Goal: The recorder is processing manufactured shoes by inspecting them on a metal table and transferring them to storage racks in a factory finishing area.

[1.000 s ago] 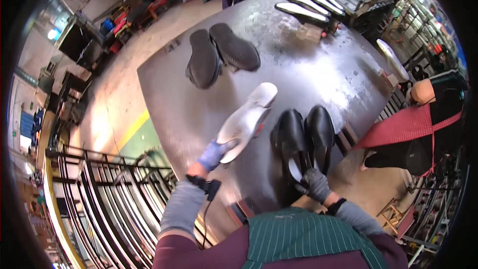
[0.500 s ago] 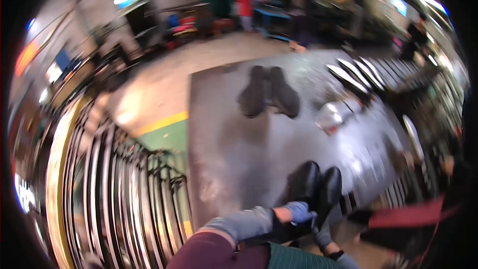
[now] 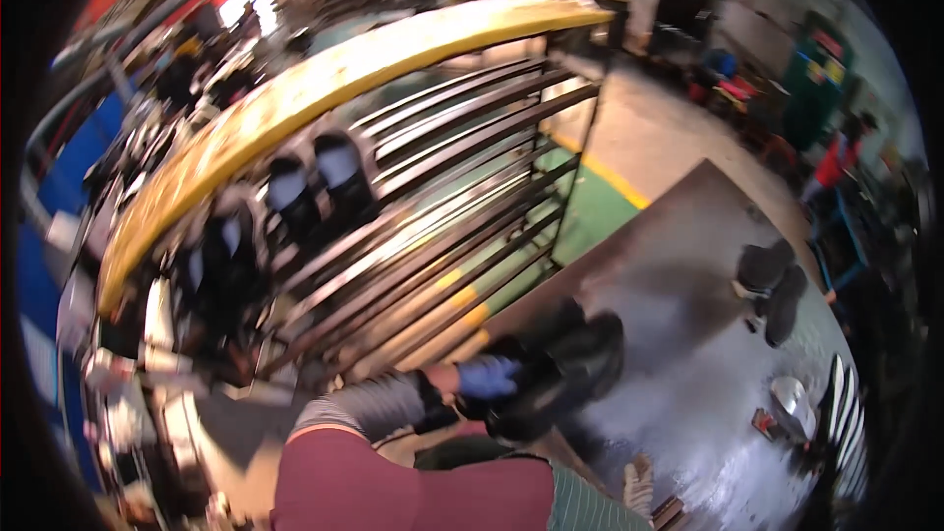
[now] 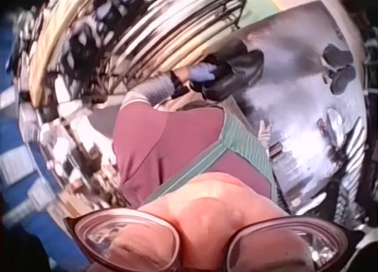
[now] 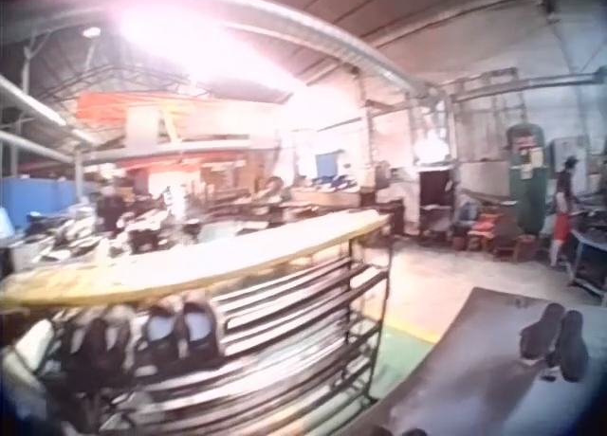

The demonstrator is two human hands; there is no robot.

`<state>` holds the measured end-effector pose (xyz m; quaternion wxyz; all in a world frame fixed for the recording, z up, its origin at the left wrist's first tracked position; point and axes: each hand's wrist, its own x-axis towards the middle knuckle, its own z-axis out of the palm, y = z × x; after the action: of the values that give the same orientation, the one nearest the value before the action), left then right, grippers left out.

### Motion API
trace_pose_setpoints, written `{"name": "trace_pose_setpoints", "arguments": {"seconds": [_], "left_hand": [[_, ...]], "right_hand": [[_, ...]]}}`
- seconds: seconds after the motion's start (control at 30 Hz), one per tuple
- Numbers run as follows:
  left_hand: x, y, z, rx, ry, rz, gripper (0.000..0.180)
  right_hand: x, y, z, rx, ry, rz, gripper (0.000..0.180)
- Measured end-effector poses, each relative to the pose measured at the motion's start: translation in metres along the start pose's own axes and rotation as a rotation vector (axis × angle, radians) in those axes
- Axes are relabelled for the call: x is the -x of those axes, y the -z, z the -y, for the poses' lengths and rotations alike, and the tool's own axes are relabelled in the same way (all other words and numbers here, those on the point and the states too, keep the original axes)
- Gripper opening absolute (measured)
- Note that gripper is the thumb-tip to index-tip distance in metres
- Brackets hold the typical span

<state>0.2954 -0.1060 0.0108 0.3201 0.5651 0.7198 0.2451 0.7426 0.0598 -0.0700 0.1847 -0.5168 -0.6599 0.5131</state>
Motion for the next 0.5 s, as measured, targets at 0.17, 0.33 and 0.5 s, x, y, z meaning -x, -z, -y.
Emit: {"name": "trace_pose_setpoints", "arguments": {"seconds": [0.17,0.33,0.5], "left_hand": [[0.169,0.02,0.064,0.011,0.596,-0.436,0.064],[0.264,0.069,0.127,0.048,0.78,-0.806,0.036],[0.341,0.103,0.219,-0.238,0.665,-0.808,0.038]], "right_hand": [[-0.057,-0.023,0.07,-0.117,-0.143,0.175,0.05],[-0.071,-0.037,0.119,0.127,0.197,0.274,0.049],[-0.096,-0.061,0.111,0.239,0.308,0.325,0.046]]}}
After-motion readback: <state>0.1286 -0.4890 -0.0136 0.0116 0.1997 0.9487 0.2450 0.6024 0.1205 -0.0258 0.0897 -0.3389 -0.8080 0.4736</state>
